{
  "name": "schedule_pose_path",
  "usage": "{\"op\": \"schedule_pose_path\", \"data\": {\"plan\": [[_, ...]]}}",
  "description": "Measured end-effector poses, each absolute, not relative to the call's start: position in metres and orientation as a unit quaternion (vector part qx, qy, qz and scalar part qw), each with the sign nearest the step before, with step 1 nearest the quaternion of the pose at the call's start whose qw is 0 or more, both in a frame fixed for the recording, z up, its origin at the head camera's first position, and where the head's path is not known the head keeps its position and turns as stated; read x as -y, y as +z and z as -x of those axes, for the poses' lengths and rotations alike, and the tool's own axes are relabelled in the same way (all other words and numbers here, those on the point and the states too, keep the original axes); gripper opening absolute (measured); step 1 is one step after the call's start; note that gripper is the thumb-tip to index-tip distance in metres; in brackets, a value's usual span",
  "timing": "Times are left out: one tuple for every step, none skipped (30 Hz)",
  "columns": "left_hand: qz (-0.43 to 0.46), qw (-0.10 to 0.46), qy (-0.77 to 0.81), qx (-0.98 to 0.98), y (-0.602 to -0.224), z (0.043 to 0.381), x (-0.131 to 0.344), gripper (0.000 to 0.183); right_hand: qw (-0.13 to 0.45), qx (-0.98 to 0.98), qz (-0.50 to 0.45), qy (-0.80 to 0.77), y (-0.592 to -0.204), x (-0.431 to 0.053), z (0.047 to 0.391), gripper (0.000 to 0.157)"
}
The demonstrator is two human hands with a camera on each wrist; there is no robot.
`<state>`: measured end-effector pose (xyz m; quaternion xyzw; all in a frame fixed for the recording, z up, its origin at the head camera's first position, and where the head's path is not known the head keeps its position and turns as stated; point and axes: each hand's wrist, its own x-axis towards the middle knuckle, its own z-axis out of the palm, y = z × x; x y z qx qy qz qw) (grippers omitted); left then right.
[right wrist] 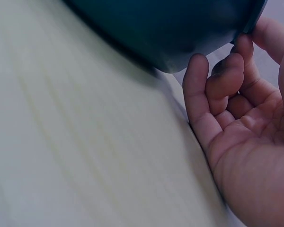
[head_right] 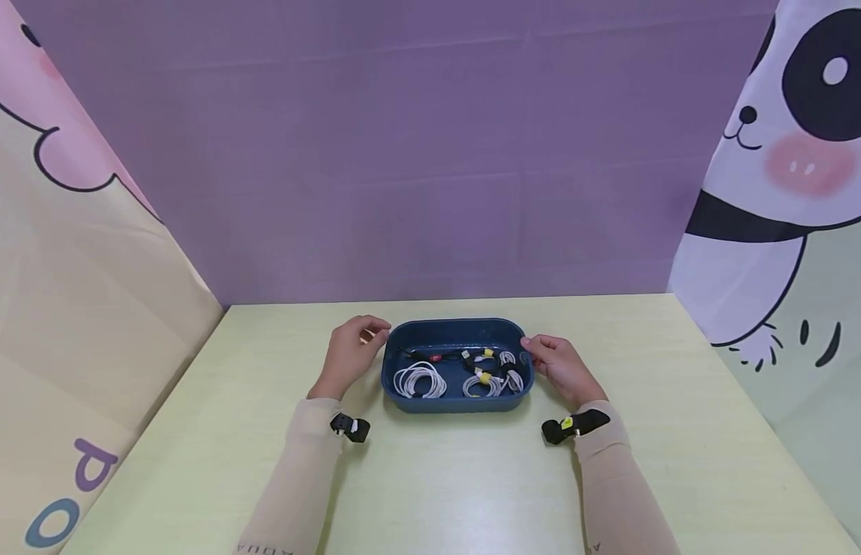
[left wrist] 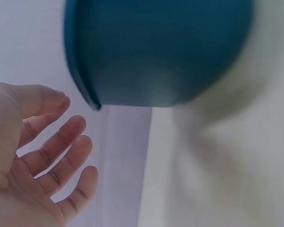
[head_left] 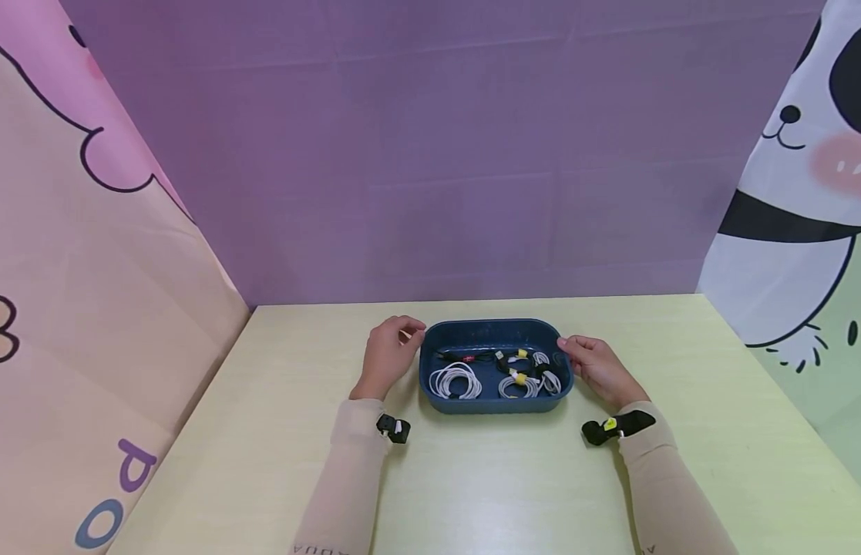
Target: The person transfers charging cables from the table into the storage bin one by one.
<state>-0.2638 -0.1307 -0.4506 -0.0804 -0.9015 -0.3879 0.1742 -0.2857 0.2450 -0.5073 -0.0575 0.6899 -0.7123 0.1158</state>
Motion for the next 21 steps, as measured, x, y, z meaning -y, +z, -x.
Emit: {"op": "schedule_pose_path", "data": {"plan": [[0.077,0.176,-0.391,0.900,-0.453,0.263,0.132,0.013,0.116,-0.690,0.058,-0.712,-0.507,-0.245,0.286,0.027],[0.073,0.177,-0.393,0.899,-0.456,0.263,0.133,0.013,0.117,-0.690,0.058,-0.712,-0.507,-0.245,0.285,0.027],[0.067,0.176,-0.396,0.899,-0.459,0.263,0.134,0.012,0.118,-0.690,0.058,-0.712,-0.506,-0.244,0.285,0.028],[0.062,0.174,-0.398,0.899,-0.461,0.262,0.134,0.012,0.119,-0.691,0.058,-0.711,-0.506,-0.244,0.285,0.028],[0.057,0.173,-0.400,0.898,-0.464,0.262,0.134,0.012,0.119,-0.692,0.059,-0.710,-0.506,-0.244,0.285,0.028],[0.052,0.171,-0.403,0.898,-0.466,0.261,0.134,0.012,0.120,-0.691,0.060,-0.710,-0.506,-0.244,0.285,0.028],[0.047,0.170,-0.404,0.898,-0.467,0.260,0.134,0.012,0.120,-0.691,0.061,-0.710,-0.506,-0.243,0.284,0.028],[0.043,0.168,-0.404,0.898,-0.468,0.260,0.133,0.012,0.120,-0.692,0.062,-0.709,-0.506,-0.243,0.284,0.028],[0.038,0.165,-0.405,0.898,-0.469,0.260,0.133,0.012,0.119,-0.693,0.063,-0.708,-0.506,-0.243,0.284,0.028],[0.034,0.163,-0.406,0.899,-0.469,0.259,0.132,0.012,0.118,-0.693,0.064,-0.708,-0.506,-0.243,0.284,0.029],[0.031,0.160,-0.406,0.899,-0.469,0.259,0.132,0.012,0.117,-0.694,0.065,-0.708,-0.506,-0.243,0.284,0.029],[0.029,0.159,-0.405,0.900,-0.469,0.258,0.131,0.012,0.116,-0.694,0.065,-0.707,-0.506,-0.243,0.284,0.029],[0.026,0.157,-0.404,0.901,-0.469,0.258,0.131,0.012,0.115,-0.696,0.065,-0.706,-0.506,-0.244,0.284,0.029],[0.025,0.156,-0.404,0.901,-0.468,0.257,0.131,0.012,0.114,-0.696,0.065,-0.706,-0.506,-0.244,0.284,0.029],[0.025,0.155,-0.403,0.901,-0.468,0.257,0.130,0.012,0.114,-0.696,0.066,-0.706,-0.506,-0.244,0.284,0.029],[0.023,0.153,-0.404,0.902,-0.468,0.256,0.130,0.012,0.114,-0.696,0.068,-0.705,-0.506,-0.244,0.284,0.029],[0.024,0.152,-0.405,0.901,-0.468,0.256,0.129,0.013,0.115,-0.697,0.070,-0.705,-0.505,-0.244,0.284,0.029],[0.025,0.151,-0.405,0.902,-0.468,0.255,0.129,0.013,0.115,-0.697,0.069,-0.705,-0.505,-0.244,0.284,0.029],[0.027,0.150,-0.405,0.902,-0.468,0.255,0.129,0.014,0.115,-0.696,0.070,-0.705,-0.506,-0.244,0.284,0.029],[0.028,0.148,-0.405,0.902,-0.468,0.255,0.128,0.015,0.115,-0.696,0.070,-0.705,-0.506,-0.244,0.284,0.028],[0.028,0.146,-0.404,0.902,-0.469,0.254,0.128,0.016,0.115,-0.697,0.071,-0.704,-0.505,-0.244,0.284,0.028]]}}
